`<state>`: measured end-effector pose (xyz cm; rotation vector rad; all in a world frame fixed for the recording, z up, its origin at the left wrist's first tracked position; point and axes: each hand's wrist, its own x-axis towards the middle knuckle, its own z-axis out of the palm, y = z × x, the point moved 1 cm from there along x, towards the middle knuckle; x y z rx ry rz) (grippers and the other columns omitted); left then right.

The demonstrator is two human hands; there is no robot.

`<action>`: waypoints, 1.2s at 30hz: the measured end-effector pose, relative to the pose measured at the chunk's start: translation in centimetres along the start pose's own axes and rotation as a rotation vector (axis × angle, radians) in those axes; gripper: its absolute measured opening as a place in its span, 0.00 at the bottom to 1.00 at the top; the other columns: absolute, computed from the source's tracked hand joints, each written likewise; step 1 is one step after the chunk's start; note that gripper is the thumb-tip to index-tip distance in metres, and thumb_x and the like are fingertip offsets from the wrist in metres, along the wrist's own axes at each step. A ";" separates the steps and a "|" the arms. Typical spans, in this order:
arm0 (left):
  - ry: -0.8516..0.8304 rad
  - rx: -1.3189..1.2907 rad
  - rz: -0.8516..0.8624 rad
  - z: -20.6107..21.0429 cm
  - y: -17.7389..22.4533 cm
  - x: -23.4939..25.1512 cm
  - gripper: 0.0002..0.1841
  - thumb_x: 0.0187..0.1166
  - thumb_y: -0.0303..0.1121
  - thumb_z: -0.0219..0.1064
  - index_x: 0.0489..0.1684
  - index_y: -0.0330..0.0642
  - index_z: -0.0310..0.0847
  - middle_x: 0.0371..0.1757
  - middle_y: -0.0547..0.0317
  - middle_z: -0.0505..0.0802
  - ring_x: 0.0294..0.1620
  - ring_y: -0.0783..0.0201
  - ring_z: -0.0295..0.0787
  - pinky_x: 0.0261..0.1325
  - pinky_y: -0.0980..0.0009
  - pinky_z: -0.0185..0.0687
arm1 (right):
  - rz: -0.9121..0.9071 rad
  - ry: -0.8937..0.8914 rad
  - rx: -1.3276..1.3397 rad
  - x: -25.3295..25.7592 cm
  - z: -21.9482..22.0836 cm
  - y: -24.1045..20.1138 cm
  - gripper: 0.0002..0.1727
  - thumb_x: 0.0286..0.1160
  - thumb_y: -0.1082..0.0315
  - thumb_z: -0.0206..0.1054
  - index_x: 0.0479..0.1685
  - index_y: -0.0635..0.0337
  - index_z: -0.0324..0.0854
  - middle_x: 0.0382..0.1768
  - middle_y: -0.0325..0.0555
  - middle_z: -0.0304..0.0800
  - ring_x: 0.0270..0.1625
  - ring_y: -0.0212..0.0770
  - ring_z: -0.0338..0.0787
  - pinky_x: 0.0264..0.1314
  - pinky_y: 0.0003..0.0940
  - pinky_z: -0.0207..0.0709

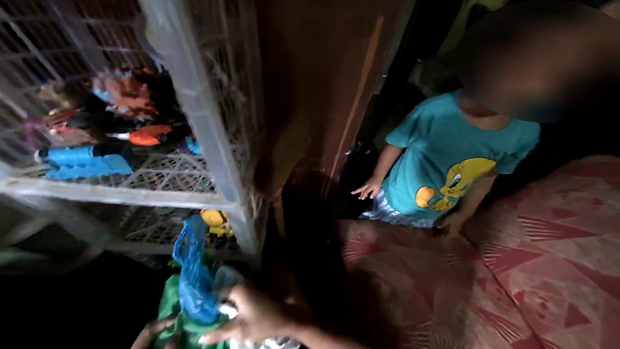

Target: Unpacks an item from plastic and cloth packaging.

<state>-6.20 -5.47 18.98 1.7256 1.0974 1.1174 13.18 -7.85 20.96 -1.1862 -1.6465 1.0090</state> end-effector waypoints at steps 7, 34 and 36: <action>0.166 -0.371 -0.265 0.7 -1.5 1.0 0.13 0.75 0.20 0.50 0.36 0.47 0.80 0.40 0.76 0.91 0.39 0.81 0.88 0.44 0.78 0.86 | 0.246 0.197 0.184 -0.1 -1.0 3.4 0.15 0.69 0.72 0.72 0.51 0.74 0.83 0.40 0.44 0.88 0.41 0.24 0.85 0.50 0.22 0.81; -0.043 0.238 -0.568 0.7 -9.0 -5.2 0.06 0.73 0.25 0.67 0.31 0.30 0.80 0.28 0.59 0.81 0.31 0.71 0.76 0.39 0.69 0.74 | 0.551 0.838 0.512 -10.1 1.2 12.3 0.10 0.77 0.80 0.56 0.38 0.58 0.81 0.26 0.28 0.91 0.30 0.21 0.90 0.38 0.19 0.87; 0.068 0.185 -0.503 0.8 -9.2 -6.2 0.05 0.71 0.26 0.65 0.28 0.33 0.82 0.30 0.63 0.84 0.33 0.79 0.79 0.40 0.78 0.76 | 0.436 0.915 0.351 -10.5 0.6 12.4 0.09 0.72 0.82 0.62 0.34 0.58 0.83 0.27 0.25 0.92 0.31 0.20 0.91 0.41 0.19 0.88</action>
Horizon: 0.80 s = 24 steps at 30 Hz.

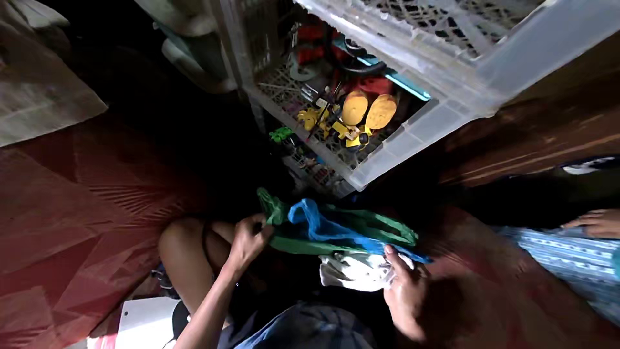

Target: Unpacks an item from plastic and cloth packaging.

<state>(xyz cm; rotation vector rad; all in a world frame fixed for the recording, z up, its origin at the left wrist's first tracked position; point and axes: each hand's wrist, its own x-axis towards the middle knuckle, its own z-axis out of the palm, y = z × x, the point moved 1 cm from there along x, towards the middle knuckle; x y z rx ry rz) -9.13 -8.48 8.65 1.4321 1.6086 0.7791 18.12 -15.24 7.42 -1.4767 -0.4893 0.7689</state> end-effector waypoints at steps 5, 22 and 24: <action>0.220 -0.223 -0.039 -0.7 0.9 -0.9 0.13 0.79 0.24 0.56 0.25 0.31 0.83 0.40 0.63 0.85 0.40 0.85 0.79 0.46 0.86 0.76 | -0.385 -0.218 -0.176 1.2 0.0 0.1 0.06 0.68 0.79 0.67 0.35 0.62 0.88 0.40 0.23 0.96 0.46 0.14 0.91 0.55 0.15 0.85; 0.027 0.270 0.068 4.9 3.7 4.0 0.22 0.67 0.44 0.81 0.62 0.56 0.91 0.93 0.27 0.39 0.92 0.24 0.19 0.82 0.20 0.23 | -0.489 -0.403 -0.164 -0.9 1.0 0.8 0.10 0.67 0.71 0.69 0.37 0.44 0.94 0.43 0.16 0.96 0.50 0.14 0.90 0.58 0.14 0.82; -0.122 0.230 -0.146 5.2 3.4 4.2 0.33 0.71 0.42 0.79 0.80 0.52 0.77 0.94 0.29 0.32 0.93 0.28 0.18 0.85 0.24 0.23 | -0.455 -0.376 -0.142 -1.1 0.5 0.7 0.10 0.66 0.70 0.70 0.37 0.42 0.94 0.42 0.17 0.97 0.49 0.16 0.92 0.57 0.16 0.85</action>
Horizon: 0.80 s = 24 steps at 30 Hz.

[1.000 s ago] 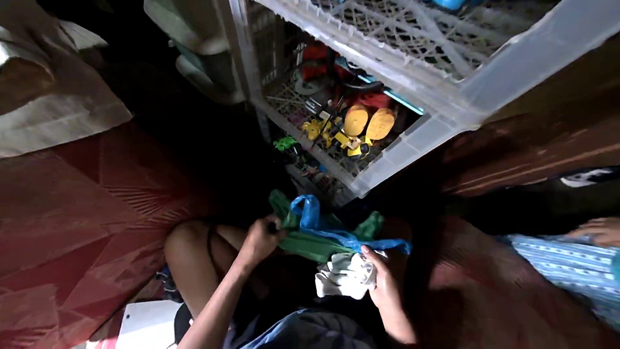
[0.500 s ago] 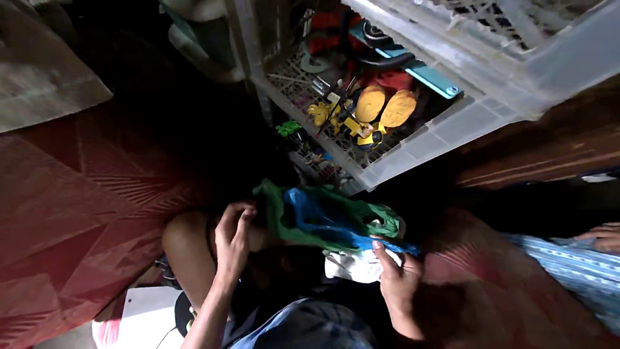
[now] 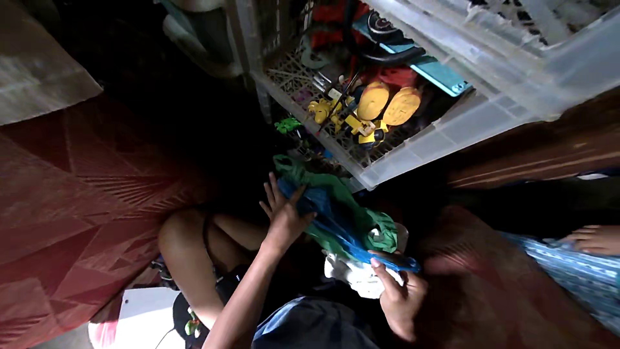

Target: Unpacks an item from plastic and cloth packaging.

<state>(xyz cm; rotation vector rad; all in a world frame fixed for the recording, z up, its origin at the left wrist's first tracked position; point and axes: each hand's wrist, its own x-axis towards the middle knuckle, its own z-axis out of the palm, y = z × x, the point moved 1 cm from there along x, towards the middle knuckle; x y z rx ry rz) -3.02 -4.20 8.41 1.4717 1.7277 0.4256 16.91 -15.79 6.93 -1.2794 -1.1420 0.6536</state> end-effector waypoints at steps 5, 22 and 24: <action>-0.037 -0.640 -0.188 0.2 -1.9 2.8 0.32 0.79 0.18 0.65 0.86 0.35 0.62 0.75 0.35 0.79 0.65 0.51 0.83 0.65 0.59 0.80 | 0.000 0.053 -0.073 -0.1 -0.1 -0.4 0.04 0.62 0.73 0.73 0.26 0.52 0.90 0.29 0.17 0.93 0.36 0.10 0.89 0.44 0.11 0.84; 0.240 -0.152 0.012 -7.0 -4.5 -7.5 0.48 0.71 0.22 0.74 0.93 0.35 0.47 0.80 0.28 0.73 0.70 0.44 0.83 0.70 0.55 0.81 | 0.177 -0.115 0.000 3.3 -1.7 -3.2 0.10 0.60 0.75 0.69 0.28 0.44 0.87 0.28 0.12 0.90 0.32 0.11 0.86 0.39 0.12 0.83; 0.239 -0.119 0.054 -6.1 -4.7 -7.8 0.47 0.68 0.16 0.69 0.93 0.31 0.46 0.81 0.25 0.70 0.72 0.39 0.80 0.72 0.52 0.79 | 0.298 -0.092 -0.040 2.9 -1.8 -2.7 0.09 0.62 0.77 0.66 0.26 0.48 0.83 0.23 0.15 0.86 0.28 0.12 0.84 0.35 0.12 0.81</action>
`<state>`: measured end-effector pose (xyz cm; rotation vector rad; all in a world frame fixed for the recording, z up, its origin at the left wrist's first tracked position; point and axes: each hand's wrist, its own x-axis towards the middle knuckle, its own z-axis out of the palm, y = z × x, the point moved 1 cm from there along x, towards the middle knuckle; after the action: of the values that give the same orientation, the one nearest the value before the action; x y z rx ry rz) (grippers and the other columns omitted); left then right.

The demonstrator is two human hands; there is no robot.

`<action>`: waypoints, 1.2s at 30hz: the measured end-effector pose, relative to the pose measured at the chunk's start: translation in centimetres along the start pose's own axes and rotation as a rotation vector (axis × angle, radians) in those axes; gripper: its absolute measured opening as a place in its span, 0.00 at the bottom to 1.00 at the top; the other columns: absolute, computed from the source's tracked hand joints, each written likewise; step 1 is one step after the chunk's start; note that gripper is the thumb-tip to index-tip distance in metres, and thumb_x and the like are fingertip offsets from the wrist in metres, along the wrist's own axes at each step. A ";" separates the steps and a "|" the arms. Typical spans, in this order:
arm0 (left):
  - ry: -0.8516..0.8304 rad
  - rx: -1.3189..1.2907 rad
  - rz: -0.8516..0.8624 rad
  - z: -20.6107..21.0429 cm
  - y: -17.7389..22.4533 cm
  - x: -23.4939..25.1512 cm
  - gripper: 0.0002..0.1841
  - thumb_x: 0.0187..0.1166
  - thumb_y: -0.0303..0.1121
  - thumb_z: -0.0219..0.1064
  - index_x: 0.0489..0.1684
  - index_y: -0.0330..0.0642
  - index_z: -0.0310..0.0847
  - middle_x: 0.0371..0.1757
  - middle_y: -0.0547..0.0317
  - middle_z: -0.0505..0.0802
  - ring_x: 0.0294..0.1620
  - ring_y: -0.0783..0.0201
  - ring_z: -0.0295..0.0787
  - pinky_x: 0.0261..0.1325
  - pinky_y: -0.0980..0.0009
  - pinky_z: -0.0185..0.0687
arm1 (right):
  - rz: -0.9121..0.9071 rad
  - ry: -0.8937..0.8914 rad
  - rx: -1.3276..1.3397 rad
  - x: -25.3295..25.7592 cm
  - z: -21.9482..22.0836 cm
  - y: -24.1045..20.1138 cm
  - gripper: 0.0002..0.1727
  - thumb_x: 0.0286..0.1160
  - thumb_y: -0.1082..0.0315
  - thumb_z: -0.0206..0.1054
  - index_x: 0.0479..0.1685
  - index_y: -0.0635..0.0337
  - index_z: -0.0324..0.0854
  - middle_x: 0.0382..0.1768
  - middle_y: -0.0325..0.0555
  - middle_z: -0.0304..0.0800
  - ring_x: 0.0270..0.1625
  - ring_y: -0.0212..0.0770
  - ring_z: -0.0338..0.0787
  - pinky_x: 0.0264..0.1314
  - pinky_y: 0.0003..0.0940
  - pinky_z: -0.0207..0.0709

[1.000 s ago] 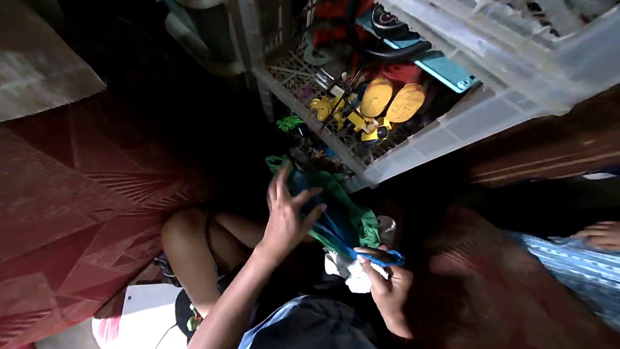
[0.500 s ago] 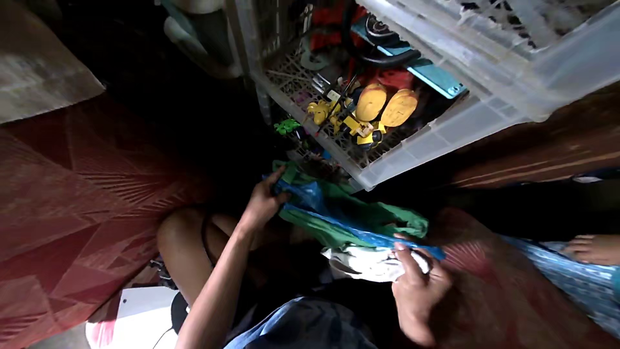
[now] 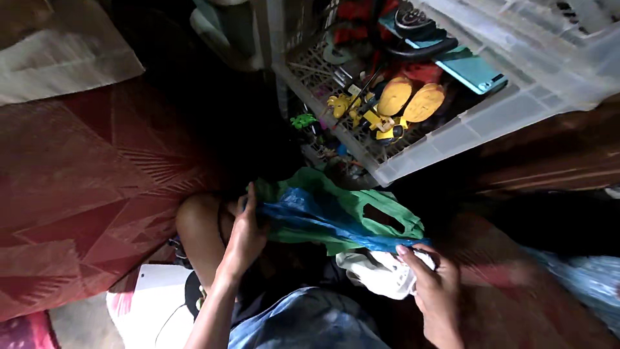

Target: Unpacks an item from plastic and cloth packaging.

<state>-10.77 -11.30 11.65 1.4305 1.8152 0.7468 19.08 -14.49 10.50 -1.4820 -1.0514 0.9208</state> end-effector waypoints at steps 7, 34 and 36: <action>-0.149 -0.162 0.225 1.6 1.9 -2.0 0.54 0.52 0.10 0.67 0.92 0.29 0.46 0.84 0.26 0.65 0.76 0.47 0.78 0.71 0.60 0.80 | -0.256 -0.080 -0.499 0.6 -6.3 -6.5 0.14 0.76 0.74 0.64 0.50 0.81 0.82 0.58 0.60 0.88 0.68 0.28 0.82 0.72 0.21 0.74; 0.009 0.058 0.190 5.2 1.9 0.4 0.29 0.75 0.45 0.74 0.60 0.24 0.83 0.56 0.32 0.91 0.61 0.36 0.87 0.69 0.39 0.75 | -0.003 -0.781 -0.696 4.9 10.1 -1.7 0.13 0.76 0.73 0.67 0.53 0.73 0.87 0.46 0.69 0.92 0.52 0.65 0.91 0.59 0.63 0.78; 0.035 -0.033 0.119 5.3 1.4 1.6 0.14 0.78 0.32 0.70 0.45 0.25 0.87 0.47 0.37 0.92 0.53 0.46 0.89 0.62 0.48 0.79 | -0.013 -0.723 -0.685 4.7 9.6 -1.2 0.12 0.76 0.74 0.65 0.50 0.74 0.87 0.43 0.68 0.91 0.49 0.63 0.91 0.55 0.61 0.79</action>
<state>-5.93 -9.32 9.33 1.5225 1.7476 0.8624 11.42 -6.98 10.14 -1.7080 -2.0548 1.1921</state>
